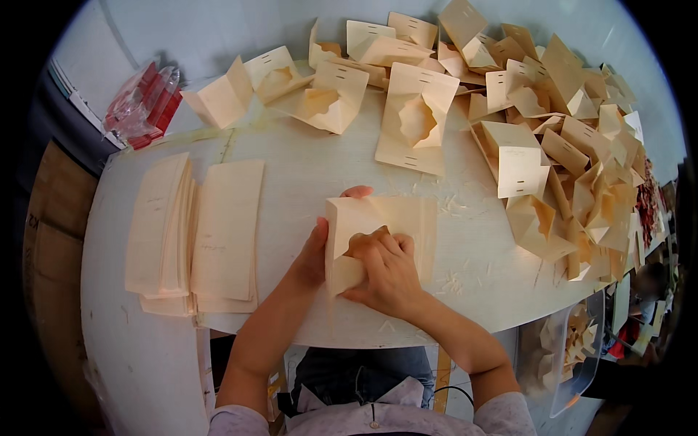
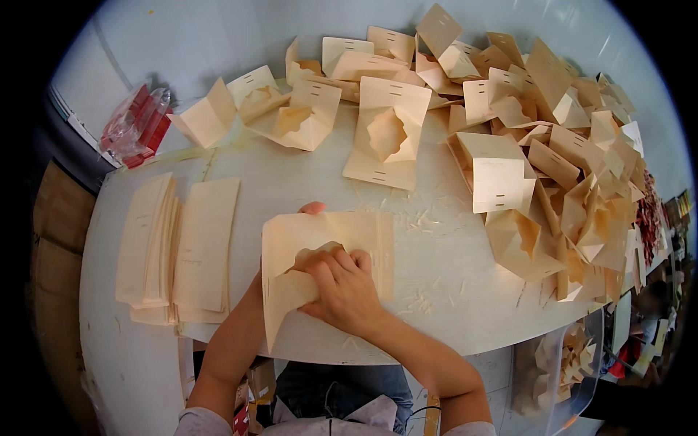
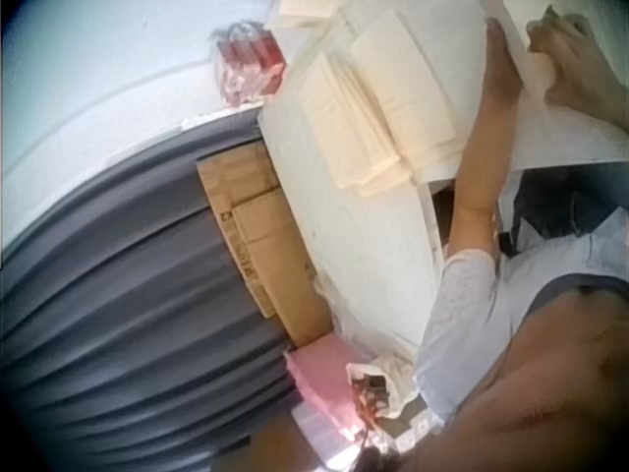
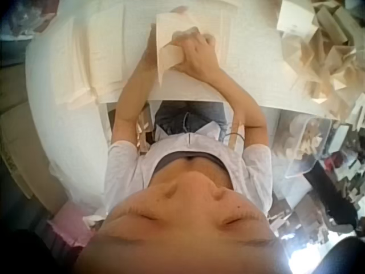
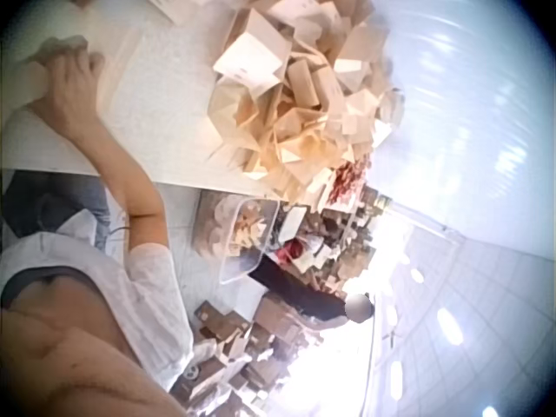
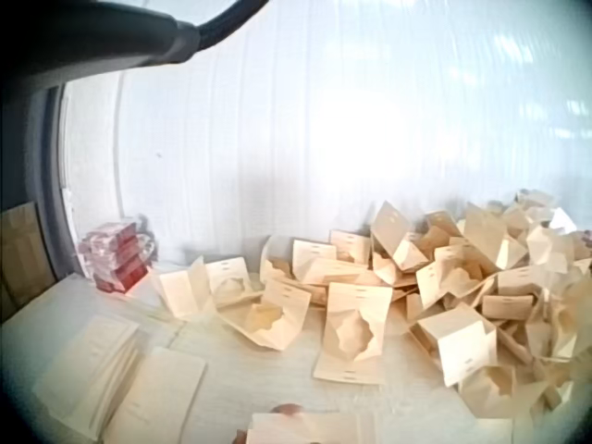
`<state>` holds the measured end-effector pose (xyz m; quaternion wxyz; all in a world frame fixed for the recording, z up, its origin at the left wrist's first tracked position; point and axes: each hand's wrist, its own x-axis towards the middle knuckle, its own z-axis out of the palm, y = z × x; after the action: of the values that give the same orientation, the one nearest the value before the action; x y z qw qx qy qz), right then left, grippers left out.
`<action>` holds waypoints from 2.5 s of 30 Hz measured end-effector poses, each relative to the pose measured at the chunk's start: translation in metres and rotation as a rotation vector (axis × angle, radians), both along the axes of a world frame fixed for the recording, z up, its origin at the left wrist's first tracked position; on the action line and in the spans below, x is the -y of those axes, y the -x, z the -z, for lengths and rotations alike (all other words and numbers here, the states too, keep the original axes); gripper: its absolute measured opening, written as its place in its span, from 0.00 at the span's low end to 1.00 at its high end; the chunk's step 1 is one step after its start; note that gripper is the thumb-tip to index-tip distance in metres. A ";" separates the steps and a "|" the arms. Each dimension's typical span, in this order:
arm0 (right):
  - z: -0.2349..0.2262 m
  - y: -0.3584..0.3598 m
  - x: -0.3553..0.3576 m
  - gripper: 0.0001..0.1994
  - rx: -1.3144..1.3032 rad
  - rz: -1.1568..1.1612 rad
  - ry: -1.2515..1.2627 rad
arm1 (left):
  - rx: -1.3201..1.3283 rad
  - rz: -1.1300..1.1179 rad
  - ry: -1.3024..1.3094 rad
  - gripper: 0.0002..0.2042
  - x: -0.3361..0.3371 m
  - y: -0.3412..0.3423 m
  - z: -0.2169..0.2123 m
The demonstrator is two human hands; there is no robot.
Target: The person assembles flat, pre-cut cardboard pieces into small open-top boxes by hand. They repeatedly pick a flat piece, fold along pre-scored lines, and tuck flaps to form the box shape, then place the finished box on a growing pile on the table.
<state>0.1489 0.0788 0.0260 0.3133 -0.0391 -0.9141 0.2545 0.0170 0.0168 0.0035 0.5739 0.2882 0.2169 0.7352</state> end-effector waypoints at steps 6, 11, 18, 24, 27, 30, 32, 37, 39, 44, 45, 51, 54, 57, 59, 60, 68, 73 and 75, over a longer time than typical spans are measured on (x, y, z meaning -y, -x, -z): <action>-0.009 -0.002 -0.001 0.32 0.074 -0.004 0.058 | -0.013 -0.016 0.044 0.42 -0.003 -0.005 -0.005; -0.001 -0.001 -0.002 0.32 0.099 -0.028 0.186 | -0.119 -0.029 0.042 0.46 -0.004 -0.002 0.001; -0.004 -0.007 -0.009 0.34 0.191 -0.139 0.306 | -0.105 0.027 0.086 0.46 -0.005 0.002 0.003; -0.013 -0.009 -0.015 0.34 0.267 -0.211 0.375 | -0.112 0.031 0.090 0.46 -0.009 0.003 0.006; -0.012 -0.012 -0.013 0.32 0.257 -0.169 0.371 | -0.300 -0.028 0.149 0.39 -0.010 0.002 -0.001; -0.011 -0.010 -0.006 0.27 0.195 -0.145 0.386 | 0.416 0.558 0.333 0.30 -0.014 0.050 0.051; -0.009 -0.009 -0.006 0.24 0.190 -0.137 0.394 | 0.620 0.578 0.327 0.28 -0.013 0.050 0.070; -0.013 -0.011 -0.005 0.19 0.184 -0.123 0.376 | 0.282 -0.012 0.133 0.24 -0.011 -0.013 0.019; -0.014 -0.012 -0.006 0.19 0.222 -0.087 0.349 | 0.066 -0.156 0.091 0.23 -0.008 -0.021 -0.002; -0.008 -0.012 -0.004 0.14 0.122 -0.104 0.301 | -0.114 -0.035 0.021 0.43 -0.006 -0.012 -0.007; -0.009 -0.012 -0.003 0.13 0.123 -0.097 0.302 | -0.167 -0.026 0.002 0.48 -0.006 -0.010 -0.006; -0.010 -0.011 0.003 0.09 0.135 -0.080 0.214 | -0.307 -0.085 0.046 0.52 -0.004 -0.010 -0.016; -0.008 -0.010 0.007 0.12 0.008 -0.016 0.194 | -0.280 -0.104 0.048 0.52 -0.003 -0.009 -0.020; -0.010 -0.010 0.003 0.18 -0.206 0.005 0.124 | -0.206 -0.149 -0.003 0.50 0.000 -0.003 -0.019; -0.016 -0.014 -0.003 0.21 -0.340 -0.004 0.110 | -0.186 -0.175 -0.065 0.49 0.001 0.014 -0.009; -0.020 -0.017 -0.006 0.21 -0.398 -0.008 0.130 | -0.138 -0.181 -0.087 0.48 0.001 0.022 -0.006; -0.012 -0.028 -0.011 0.18 -0.490 0.079 0.073 | 0.227 -0.158 -0.154 0.42 0.012 0.038 -0.005; -0.011 -0.027 -0.013 0.18 -0.592 0.224 0.004 | 0.278 -0.167 -0.144 0.38 0.012 0.033 -0.010; -0.011 -0.022 -0.016 0.17 -0.632 0.233 0.124 | 0.262 -0.202 -0.125 0.37 0.013 0.027 -0.018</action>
<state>0.1709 0.0946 0.0370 0.6051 -0.0813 -0.7440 0.2715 -0.0103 0.0039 0.0210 0.5013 0.2018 0.1220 0.8325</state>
